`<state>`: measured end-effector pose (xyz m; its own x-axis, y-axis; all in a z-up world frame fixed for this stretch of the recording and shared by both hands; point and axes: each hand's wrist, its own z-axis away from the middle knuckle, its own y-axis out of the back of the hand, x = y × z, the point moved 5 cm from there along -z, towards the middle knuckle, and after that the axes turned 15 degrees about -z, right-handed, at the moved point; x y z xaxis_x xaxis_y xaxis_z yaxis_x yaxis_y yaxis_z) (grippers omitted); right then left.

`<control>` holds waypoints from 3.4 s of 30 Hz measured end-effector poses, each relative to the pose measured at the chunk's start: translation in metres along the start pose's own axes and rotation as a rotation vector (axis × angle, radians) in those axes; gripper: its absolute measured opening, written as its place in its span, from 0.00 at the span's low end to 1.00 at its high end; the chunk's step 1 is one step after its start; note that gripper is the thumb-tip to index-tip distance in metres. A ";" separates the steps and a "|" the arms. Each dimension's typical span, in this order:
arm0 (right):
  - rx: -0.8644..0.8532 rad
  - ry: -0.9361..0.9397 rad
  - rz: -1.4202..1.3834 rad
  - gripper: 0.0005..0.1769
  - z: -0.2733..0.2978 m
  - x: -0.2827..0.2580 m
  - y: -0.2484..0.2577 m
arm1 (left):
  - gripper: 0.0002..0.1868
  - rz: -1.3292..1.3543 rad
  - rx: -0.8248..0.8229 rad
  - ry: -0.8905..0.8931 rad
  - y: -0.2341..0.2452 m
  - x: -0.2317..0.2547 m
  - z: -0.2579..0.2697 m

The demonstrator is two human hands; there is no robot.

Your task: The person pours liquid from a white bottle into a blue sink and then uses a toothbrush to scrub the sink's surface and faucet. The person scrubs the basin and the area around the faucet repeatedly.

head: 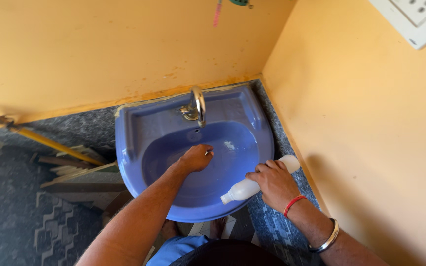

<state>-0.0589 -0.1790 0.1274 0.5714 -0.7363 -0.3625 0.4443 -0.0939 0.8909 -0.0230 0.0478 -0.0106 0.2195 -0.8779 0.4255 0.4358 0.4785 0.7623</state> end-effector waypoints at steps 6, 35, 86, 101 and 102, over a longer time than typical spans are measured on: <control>-0.073 0.131 0.069 0.26 -0.018 -0.018 -0.018 | 0.22 0.065 0.002 0.189 0.002 -0.042 0.026; -0.064 0.249 0.197 0.26 -0.100 -0.183 -0.049 | 0.15 0.326 0.786 0.232 0.061 -0.194 0.121; 0.089 -0.049 -0.027 0.30 -0.227 -0.141 0.116 | 0.21 0.359 0.729 0.389 0.083 -0.214 0.077; 0.257 -0.259 0.174 0.27 -0.159 -0.097 0.173 | 0.21 0.260 0.698 0.294 0.088 -0.175 0.058; 0.258 -0.276 0.186 0.27 -0.157 -0.094 0.174 | 0.21 0.263 0.686 0.297 0.088 -0.172 0.057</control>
<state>0.0727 -0.0211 0.2739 0.4033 -0.9053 -0.1335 0.1434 -0.0816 0.9863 -0.0728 0.2421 0.0110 0.5066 -0.6563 0.5590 -0.2769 0.4902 0.8265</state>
